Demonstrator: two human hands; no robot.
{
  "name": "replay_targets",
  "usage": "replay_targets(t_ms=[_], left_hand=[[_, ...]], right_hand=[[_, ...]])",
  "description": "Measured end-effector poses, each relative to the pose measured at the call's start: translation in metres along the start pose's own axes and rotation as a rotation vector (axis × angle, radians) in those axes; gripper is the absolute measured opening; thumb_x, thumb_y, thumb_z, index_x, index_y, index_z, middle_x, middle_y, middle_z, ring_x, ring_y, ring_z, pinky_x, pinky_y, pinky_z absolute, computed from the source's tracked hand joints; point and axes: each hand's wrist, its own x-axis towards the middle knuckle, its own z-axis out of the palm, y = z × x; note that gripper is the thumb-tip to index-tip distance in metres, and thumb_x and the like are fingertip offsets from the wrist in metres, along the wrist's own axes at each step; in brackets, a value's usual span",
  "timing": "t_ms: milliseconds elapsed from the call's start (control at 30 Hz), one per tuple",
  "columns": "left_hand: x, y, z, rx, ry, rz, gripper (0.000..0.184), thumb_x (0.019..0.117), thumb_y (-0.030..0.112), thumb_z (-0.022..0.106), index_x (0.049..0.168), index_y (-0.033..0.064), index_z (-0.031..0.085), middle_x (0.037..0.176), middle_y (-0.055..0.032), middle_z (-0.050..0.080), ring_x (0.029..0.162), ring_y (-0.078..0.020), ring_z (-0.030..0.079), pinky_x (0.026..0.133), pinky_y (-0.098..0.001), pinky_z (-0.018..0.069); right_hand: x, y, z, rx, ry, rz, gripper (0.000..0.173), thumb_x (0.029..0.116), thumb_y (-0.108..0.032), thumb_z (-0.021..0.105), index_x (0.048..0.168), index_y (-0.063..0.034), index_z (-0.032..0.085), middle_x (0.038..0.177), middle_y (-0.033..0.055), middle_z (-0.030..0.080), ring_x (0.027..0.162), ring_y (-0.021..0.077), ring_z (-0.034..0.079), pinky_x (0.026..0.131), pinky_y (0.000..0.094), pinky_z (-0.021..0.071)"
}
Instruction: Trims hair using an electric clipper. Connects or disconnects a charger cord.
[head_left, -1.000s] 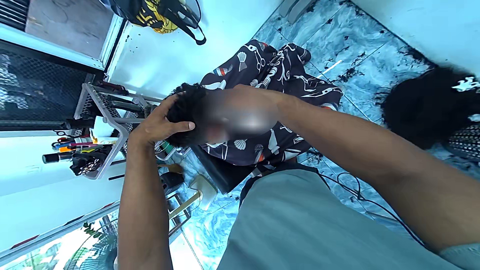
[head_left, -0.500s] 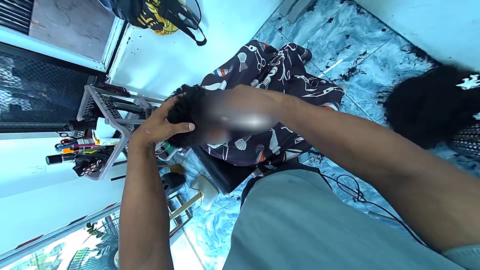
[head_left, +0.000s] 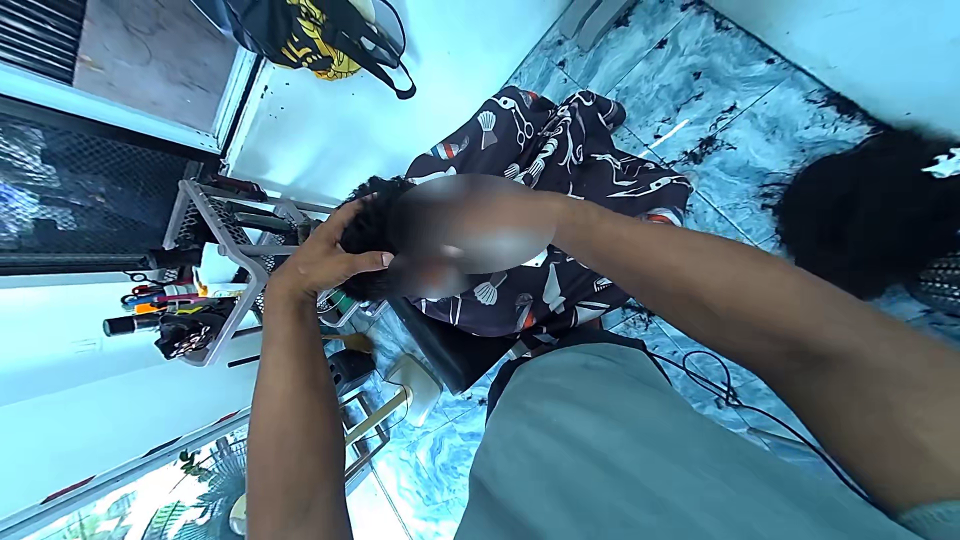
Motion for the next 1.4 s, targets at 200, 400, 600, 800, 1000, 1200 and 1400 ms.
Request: replay_targets(t_ms=[200,400,600,800,1000,1200,1400], left_hand=[[0.0,0.001,0.0,-0.018,-0.009,0.006,0.094,0.0724,0.036,0.088,0.155,0.0264,0.044,0.151,-0.0018,0.053,0.136,-0.0119,0.052,0.114,-0.0393,0.0462],[-0.001,0.001,0.0,-0.011,-0.014,0.002,0.094,0.073,0.035,0.088,0.155,0.0272,0.043,0.151,-0.0004,0.053,0.137,-0.011,0.052,0.114,-0.0382,0.0456],[0.0,-0.001,0.0,0.003,-0.012,0.02,0.094,0.0733,0.037,0.088,0.155,0.0261,0.044,0.151,-0.0006,0.053,0.137,-0.0106,0.052,0.115,-0.0378,0.0451],[0.001,0.001,0.0,0.012,-0.001,0.024,0.093,0.0727,0.037,0.088,0.154,0.0244,0.045,0.15,-0.0023,0.053,0.137,-0.0125,0.052,0.114,-0.0397,0.0454],[0.0,0.001,0.001,0.002,-0.001,0.035,0.092,0.0728,0.036,0.087,0.154,0.0229,0.045,0.15,-0.0038,0.053,0.136,-0.0134,0.052,0.114,-0.0404,0.0456],[-0.014,0.0,0.008,0.131,0.139,0.089,0.102,0.0762,0.051,0.083,0.161,0.0266,0.033,0.164,-0.0085,0.036,0.15,-0.0211,0.037,0.121,-0.0478,0.0361],[-0.103,0.035,0.173,-0.168,0.839,-0.025,0.047,0.1105,0.029,0.038,0.122,-0.0127,0.055,0.105,-0.0135,0.069,0.095,-0.0137,0.067,0.087,-0.0333,0.0568]], right_hand=[[-0.001,-0.002,0.003,-0.208,0.022,-0.004,0.03,0.0875,-0.026,0.08,0.081,-0.0007,0.066,0.074,0.0114,0.062,0.066,0.022,0.059,0.062,0.0453,0.0499],[-0.006,-0.004,0.004,-0.021,0.013,-0.002,0.027,0.0902,-0.024,0.077,0.091,0.0009,0.068,0.079,0.0131,0.068,0.065,0.0212,0.067,0.062,0.0406,0.0587],[-0.006,-0.005,0.002,0.152,0.013,0.007,0.029,0.0948,-0.024,0.073,0.098,0.0035,0.065,0.082,0.016,0.07,0.065,0.0231,0.071,0.061,0.0382,0.0623],[-0.005,-0.002,0.004,-0.021,0.024,0.02,0.029,0.0915,-0.026,0.077,0.09,0.0011,0.067,0.078,0.0129,0.067,0.064,0.0211,0.066,0.061,0.0403,0.0584],[-0.007,-0.003,0.006,-0.164,0.044,0.026,0.03,0.0891,-0.027,0.079,0.083,-0.0008,0.067,0.075,0.0112,0.063,0.065,0.0208,0.059,0.062,0.0439,0.0501],[-0.023,0.008,0.004,-0.149,0.012,-0.089,0.029,0.0913,-0.027,0.077,0.087,0.0004,0.069,0.076,0.0126,0.064,0.067,0.023,0.062,0.064,0.0468,0.0537],[-0.119,0.097,0.03,0.073,-0.165,0.024,0.04,0.1061,-0.036,0.058,0.133,-0.0065,0.058,0.102,0.0111,0.068,0.083,0.0169,0.067,0.077,0.0386,0.0592]])
